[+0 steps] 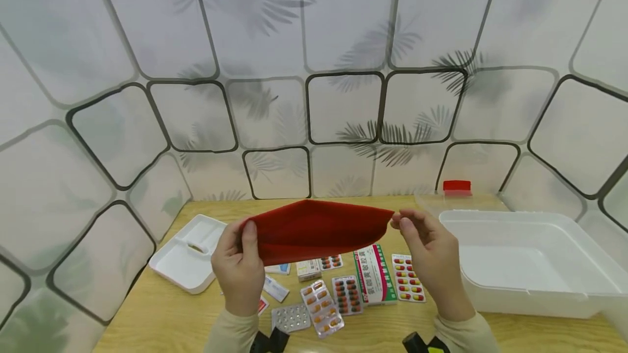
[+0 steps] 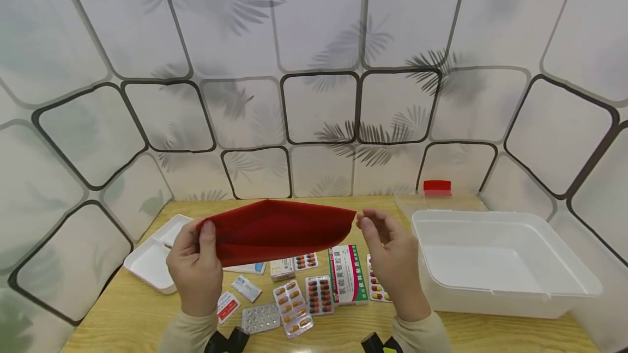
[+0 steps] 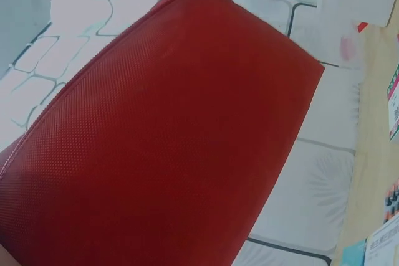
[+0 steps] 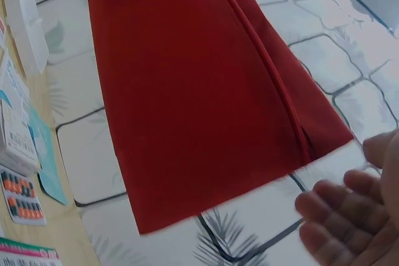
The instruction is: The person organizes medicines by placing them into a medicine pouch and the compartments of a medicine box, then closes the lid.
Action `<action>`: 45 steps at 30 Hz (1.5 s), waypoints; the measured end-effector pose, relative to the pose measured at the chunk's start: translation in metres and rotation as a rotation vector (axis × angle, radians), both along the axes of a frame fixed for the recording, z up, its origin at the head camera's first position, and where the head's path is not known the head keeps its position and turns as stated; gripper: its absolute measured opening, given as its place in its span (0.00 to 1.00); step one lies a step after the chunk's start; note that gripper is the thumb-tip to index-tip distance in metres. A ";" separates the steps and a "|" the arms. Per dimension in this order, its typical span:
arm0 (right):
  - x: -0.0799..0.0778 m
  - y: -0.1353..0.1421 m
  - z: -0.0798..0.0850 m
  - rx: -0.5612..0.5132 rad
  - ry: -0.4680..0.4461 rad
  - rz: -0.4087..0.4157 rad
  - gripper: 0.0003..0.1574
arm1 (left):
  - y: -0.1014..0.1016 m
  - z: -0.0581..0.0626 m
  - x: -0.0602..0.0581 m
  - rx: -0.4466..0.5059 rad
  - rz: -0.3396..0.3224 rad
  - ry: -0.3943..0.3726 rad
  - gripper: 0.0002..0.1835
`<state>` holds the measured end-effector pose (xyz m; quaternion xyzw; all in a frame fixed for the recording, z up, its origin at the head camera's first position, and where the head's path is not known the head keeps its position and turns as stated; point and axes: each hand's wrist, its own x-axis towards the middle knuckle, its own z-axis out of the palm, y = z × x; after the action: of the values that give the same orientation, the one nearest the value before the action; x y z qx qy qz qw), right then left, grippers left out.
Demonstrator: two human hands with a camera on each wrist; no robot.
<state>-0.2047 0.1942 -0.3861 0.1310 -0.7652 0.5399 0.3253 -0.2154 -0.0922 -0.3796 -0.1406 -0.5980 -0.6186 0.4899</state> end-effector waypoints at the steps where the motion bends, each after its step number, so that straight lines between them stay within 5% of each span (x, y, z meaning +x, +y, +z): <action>1: -0.001 0.003 -0.001 0.036 -0.024 -0.029 0.11 | -0.001 0.000 0.000 0.000 0.014 0.005 0.05; 6: -0.008 0.013 -0.011 0.308 -0.253 -0.151 0.17 | -0.007 0.001 -0.002 0.011 0.055 0.028 0.05; 11: -0.017 0.020 -0.034 0.538 -0.538 -0.099 0.29 | -0.011 0.001 -0.004 0.019 0.073 0.020 0.04; 17: -0.020 0.027 -0.057 0.693 -0.722 -0.108 0.33 | -0.010 0.000 -0.003 -0.019 0.112 0.006 0.05; 25: -0.020 0.033 -0.074 0.809 -0.805 -0.171 0.20 | -0.008 0.003 0.001 -0.064 0.116 0.014 0.06; 32: -0.015 0.031 -0.083 0.902 -0.814 -0.183 0.22 | -0.009 0.002 0.000 -0.077 0.116 0.055 0.08; 45: -0.019 0.035 -0.092 0.862 -0.843 -0.168 0.22 | -0.007 0.007 0.003 -0.114 0.112 0.079 0.08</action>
<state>-0.2241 0.2288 -0.4785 -0.0350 -0.9855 0.1594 -0.0465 -0.2127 -0.0994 -0.3727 -0.1590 -0.6193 -0.5491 0.5383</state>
